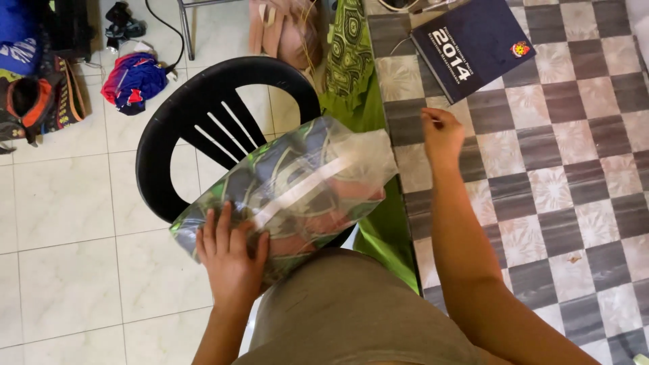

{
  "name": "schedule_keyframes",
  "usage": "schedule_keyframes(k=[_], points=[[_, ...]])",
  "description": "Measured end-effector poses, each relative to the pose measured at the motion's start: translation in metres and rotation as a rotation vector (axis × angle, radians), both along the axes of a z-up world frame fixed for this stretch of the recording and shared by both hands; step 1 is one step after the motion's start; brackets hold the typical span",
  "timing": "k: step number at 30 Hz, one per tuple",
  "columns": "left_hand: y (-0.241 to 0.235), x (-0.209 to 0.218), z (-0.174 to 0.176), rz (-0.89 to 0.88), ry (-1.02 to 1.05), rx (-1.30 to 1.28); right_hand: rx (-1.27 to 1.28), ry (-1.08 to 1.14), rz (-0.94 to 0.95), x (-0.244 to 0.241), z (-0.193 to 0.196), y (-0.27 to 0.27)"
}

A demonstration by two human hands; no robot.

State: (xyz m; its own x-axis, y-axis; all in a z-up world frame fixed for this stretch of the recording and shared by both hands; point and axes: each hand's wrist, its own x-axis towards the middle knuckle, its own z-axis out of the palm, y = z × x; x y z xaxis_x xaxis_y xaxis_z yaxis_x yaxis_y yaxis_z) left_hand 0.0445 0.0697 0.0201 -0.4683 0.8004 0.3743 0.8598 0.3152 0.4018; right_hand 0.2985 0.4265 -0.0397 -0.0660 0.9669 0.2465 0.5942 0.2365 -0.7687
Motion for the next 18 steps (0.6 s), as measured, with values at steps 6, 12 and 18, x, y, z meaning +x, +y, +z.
schedule_keyframes(k=[6,12,18], points=[[-0.001,0.002,-0.005,0.040,-0.056,-0.005,-0.088,-0.144,0.159,-0.044,-0.033,0.064],[0.003,0.003,-0.006,0.060,-0.008,0.009,0.039,-0.239,0.281,-0.074,-0.070,0.126],[0.004,0.005,-0.003,0.079,-0.006,-0.004,-0.051,-0.406,0.266,-0.093,-0.089,0.140]])
